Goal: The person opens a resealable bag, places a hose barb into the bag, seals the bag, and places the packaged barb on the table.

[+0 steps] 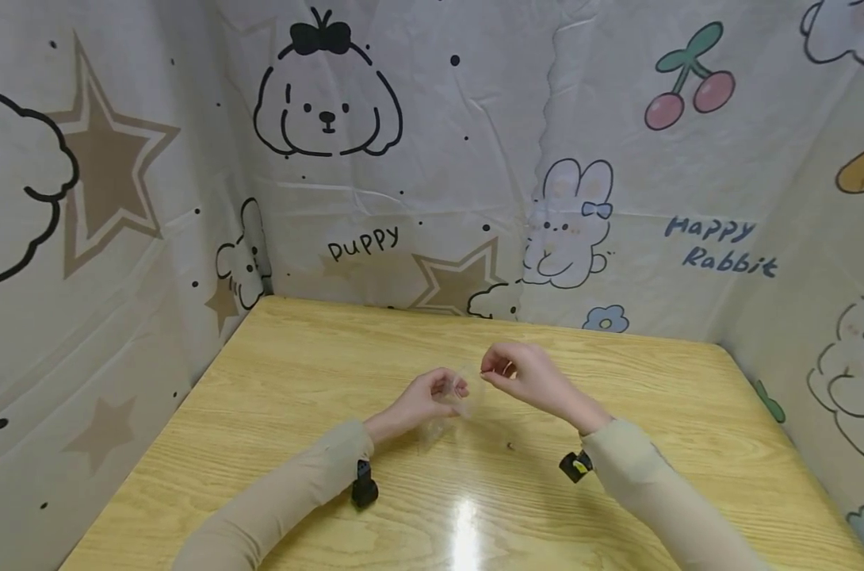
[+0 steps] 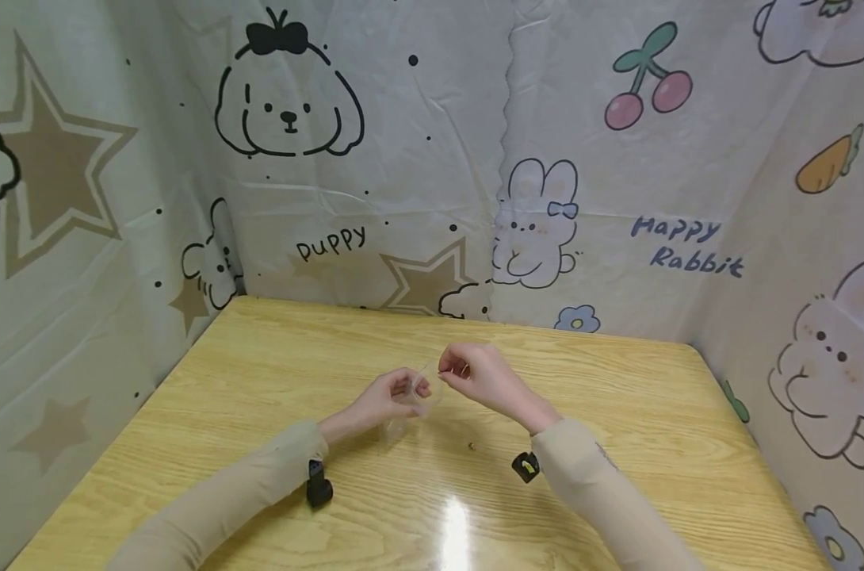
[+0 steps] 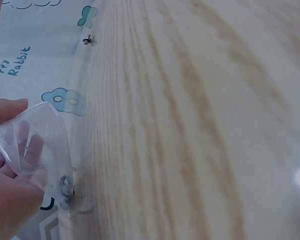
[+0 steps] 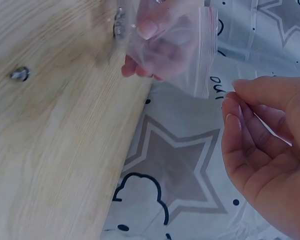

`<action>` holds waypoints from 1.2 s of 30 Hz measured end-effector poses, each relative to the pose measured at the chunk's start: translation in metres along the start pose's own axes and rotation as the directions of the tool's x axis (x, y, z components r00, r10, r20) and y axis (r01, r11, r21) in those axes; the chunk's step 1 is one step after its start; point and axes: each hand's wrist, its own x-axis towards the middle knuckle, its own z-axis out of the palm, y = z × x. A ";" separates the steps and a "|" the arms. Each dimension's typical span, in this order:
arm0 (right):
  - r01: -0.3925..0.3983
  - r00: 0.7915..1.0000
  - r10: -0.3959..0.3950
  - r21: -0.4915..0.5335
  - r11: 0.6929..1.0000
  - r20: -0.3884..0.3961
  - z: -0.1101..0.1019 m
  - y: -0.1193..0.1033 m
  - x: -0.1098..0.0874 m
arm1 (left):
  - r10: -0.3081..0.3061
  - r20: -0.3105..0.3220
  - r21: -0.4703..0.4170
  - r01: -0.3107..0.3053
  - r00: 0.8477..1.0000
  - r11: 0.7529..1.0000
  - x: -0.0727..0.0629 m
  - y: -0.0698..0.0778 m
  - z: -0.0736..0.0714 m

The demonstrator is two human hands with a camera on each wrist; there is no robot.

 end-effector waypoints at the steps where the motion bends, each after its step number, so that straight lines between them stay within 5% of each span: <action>1: 0.007 1.000 -0.007 0.002 1.000 0.002 0.001 -0.001 0.002 | 0.002 0.000 0.001 -0.002 1.000 1.000 0.001 0.000 0.000; 8: 0.052 0.999 -0.052 0.019 0.998 -0.007 0.004 -0.001 0.008 | 0.021 0.007 0.010 -0.021 1.000 1.000 0.002 -0.002 0.002; 18: -0.006 1.000 0.006 -0.016 1.000 -0.025 -0.005 0.014 -0.012 | -0.006 -0.004 0.001 0.006 1.000 1.000 0.002 0.001 0.003; 36: -0.081 0.976 0.073 0.030 0.996 0.206 0.032 0.044 -0.075 | -0.030 -0.003 -0.011 0.029 1.000 1.000 0.002 -0.001 0.002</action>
